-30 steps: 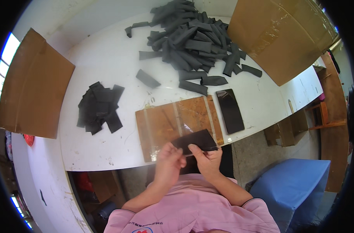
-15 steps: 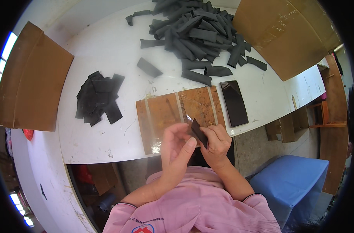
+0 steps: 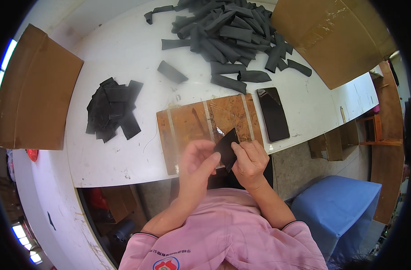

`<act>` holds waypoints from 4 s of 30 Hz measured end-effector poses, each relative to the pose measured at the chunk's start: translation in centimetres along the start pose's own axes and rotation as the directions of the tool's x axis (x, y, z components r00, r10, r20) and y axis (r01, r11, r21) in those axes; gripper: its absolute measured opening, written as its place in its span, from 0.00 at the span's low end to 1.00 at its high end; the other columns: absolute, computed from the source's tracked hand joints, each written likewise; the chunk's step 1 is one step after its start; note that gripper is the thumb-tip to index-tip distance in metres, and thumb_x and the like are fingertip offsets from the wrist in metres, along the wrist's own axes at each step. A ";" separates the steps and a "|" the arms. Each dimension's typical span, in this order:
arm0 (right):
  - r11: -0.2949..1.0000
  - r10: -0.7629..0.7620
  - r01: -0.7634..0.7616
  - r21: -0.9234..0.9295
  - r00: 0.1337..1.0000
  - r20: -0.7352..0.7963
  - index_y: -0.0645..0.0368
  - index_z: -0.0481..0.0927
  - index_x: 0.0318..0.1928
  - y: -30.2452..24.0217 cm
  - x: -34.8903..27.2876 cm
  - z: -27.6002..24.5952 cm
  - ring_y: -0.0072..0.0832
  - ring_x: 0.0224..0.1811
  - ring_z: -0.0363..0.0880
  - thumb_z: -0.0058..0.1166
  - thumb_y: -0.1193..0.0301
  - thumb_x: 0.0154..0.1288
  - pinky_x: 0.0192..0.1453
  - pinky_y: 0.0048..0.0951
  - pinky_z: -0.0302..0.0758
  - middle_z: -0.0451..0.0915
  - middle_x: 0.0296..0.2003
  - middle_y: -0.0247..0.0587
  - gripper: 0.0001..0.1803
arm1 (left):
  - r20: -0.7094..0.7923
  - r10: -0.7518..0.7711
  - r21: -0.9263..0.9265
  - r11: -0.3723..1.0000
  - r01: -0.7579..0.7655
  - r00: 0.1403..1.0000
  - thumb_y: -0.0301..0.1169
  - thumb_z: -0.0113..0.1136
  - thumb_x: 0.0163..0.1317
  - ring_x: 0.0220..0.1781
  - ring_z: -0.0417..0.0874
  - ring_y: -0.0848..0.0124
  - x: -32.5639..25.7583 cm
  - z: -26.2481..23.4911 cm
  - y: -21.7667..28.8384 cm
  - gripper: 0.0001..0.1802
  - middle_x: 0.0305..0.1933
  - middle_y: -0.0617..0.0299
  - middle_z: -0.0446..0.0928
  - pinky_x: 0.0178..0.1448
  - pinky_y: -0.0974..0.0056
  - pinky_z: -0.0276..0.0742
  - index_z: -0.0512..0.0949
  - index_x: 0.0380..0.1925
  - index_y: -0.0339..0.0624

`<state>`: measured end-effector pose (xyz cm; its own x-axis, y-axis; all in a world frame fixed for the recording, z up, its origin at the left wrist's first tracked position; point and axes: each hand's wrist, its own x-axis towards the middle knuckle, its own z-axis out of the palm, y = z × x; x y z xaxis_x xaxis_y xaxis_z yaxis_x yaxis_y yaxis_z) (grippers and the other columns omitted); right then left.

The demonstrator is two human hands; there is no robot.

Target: Manually inspecting and trimming small foam or rubber components on a production line workbench.

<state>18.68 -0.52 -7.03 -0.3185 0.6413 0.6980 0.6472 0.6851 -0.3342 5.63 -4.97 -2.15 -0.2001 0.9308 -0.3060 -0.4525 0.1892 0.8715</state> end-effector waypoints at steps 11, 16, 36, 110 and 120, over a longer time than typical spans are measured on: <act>0.995 -0.073 0.077 -0.061 0.995 0.067 0.65 0.75 0.28 -0.3 0.1 -0.2 0.30 0.20 0.68 0.49 0.78 0.30 0.22 0.28 0.65 0.69 0.21 0.38 0.15 | -0.018 -0.040 0.076 0.996 0.041 0.999 0.24 0.53 0.52 0.21 0.72 0.80 0.2 -1.5 -1.1 0.05 0.24 0.63 0.74 0.22 0.78 0.64 0.72 0.29 0.35; 0.994 0.010 -0.032 0.102 0.978 0.210 0.65 0.75 0.30 -0.3 0.3 -0.9 0.34 0.24 0.69 0.54 0.73 0.33 0.25 0.29 0.66 0.69 0.23 0.40 0.16 | -0.079 0.014 0.162 0.987 -0.001 0.997 0.21 0.53 0.52 0.19 0.70 0.82 0.3 -1.5 -0.7 0.03 0.22 0.65 0.73 0.22 0.78 0.64 0.72 0.28 0.35; 0.981 -0.025 -0.027 0.193 0.965 0.261 0.64 0.72 0.28 -3.3 1.5 0.8 0.37 0.25 0.71 0.53 0.80 0.41 0.26 0.32 0.71 0.68 0.24 0.41 0.09 | -0.189 0.313 0.408 0.887 -0.215 0.931 0.16 0.53 0.50 0.16 0.68 0.84 0.5 -2.5 -3.0 0.05 0.21 0.63 0.74 0.17 0.79 0.62 0.72 0.28 0.33; 0.562 0.268 -0.508 0.653 0.859 0.437 0.63 0.73 0.26 -4.8 5.3 -2.2 0.27 0.25 0.69 0.52 0.77 0.52 0.27 0.24 0.66 0.70 0.23 0.38 0.03 | -0.069 0.241 -0.054 0.968 -0.244 0.968 0.21 0.54 0.54 0.19 0.68 0.83 -1.6 -1.7 1.1 0.08 0.31 0.60 0.74 0.19 0.80 0.61 0.70 0.35 0.34; 0.407 0.020 -0.489 0.771 0.849 0.528 0.64 0.71 0.25 -5.4 11.5 -5.6 0.22 0.25 0.64 0.51 0.73 0.55 0.28 0.22 0.61 0.65 0.22 0.35 0.07 | 0.528 0.198 -0.611 0.764 0.208 0.826 0.24 0.57 0.52 0.25 0.73 0.78 0.2 -2.3 6.8 0.15 0.32 0.58 0.74 0.21 0.78 0.64 0.65 0.39 0.38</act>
<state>15.37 1.18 6.30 -0.6235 0.7402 0.2517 -0.1149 0.2317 -0.9660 0.57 -4.26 2.82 0.2044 0.9712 0.1226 -0.9182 0.1468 0.3679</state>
